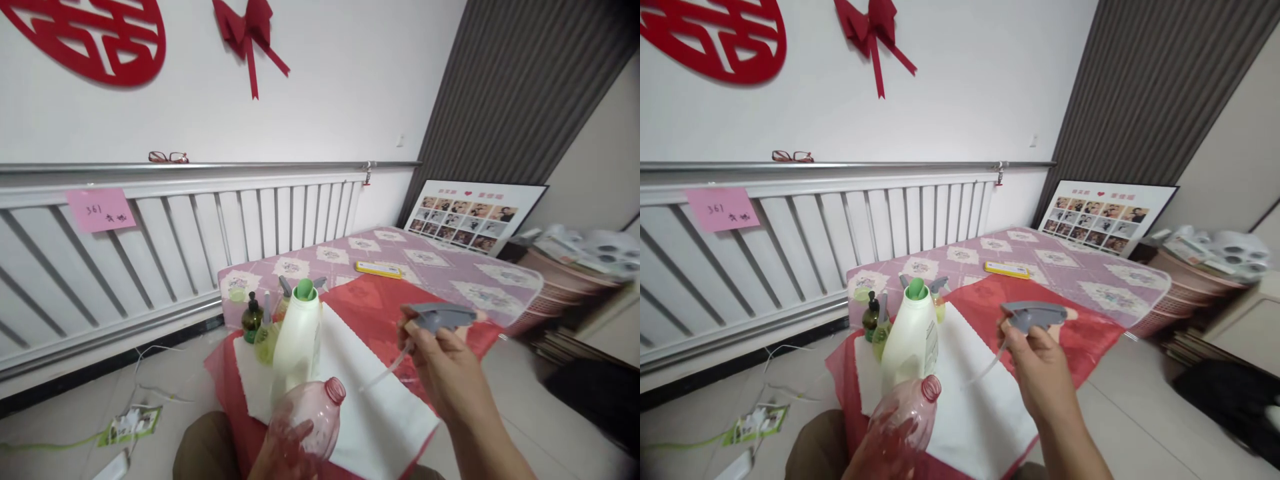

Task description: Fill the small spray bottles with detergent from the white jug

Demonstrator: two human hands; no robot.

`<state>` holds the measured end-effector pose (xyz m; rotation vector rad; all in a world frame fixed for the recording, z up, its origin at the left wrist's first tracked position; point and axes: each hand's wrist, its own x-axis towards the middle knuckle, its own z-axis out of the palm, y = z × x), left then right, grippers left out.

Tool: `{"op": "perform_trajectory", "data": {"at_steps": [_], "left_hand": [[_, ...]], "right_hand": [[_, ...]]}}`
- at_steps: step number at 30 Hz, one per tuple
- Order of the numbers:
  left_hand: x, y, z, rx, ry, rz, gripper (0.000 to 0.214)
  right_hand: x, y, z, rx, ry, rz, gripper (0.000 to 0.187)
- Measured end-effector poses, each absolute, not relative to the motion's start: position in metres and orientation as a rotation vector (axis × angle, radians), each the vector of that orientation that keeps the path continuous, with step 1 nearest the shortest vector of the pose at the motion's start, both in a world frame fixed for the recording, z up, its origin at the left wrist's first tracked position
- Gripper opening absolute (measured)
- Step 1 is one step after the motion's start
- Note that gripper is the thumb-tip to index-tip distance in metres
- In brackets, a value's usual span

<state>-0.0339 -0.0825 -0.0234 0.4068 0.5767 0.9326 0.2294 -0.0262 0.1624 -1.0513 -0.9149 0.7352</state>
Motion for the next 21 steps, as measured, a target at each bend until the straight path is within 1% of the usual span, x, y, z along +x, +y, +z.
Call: {"op": "perform_trajectory", "data": {"at_steps": [3,5,8,11,13,18,21], "left_hand": [[-0.028,-0.085,-0.028,0.273,0.597,0.878,0.056],[-0.027,-0.086,-0.026,0.240,0.602,0.841,0.061],[-0.026,-0.088,-0.022,0.212,0.599,0.874,0.068],[-0.026,-0.091,-0.022,0.192,0.614,0.890,0.080],[-0.025,-0.092,-0.024,0.173,0.628,0.897,0.084],[-0.022,-0.091,-0.026,0.172,0.609,0.916,0.082],[-0.022,-0.088,-0.025,0.219,0.559,0.853,0.073]], "right_hand": [[0.219,-0.035,0.200,-0.891,-0.944,0.640,0.010],[0.212,-0.039,0.213,-0.853,-1.012,0.596,0.007],[0.204,-0.040,0.214,-0.898,-1.149,0.575,0.010],[0.195,-0.040,0.207,-0.973,-1.284,0.641,0.014],[0.187,-0.041,0.203,-1.012,-1.343,0.683,0.015],[0.164,-0.048,0.190,-1.049,-1.439,0.867,0.024],[0.155,-0.052,0.173,-1.064,-1.414,1.030,0.028]]}}
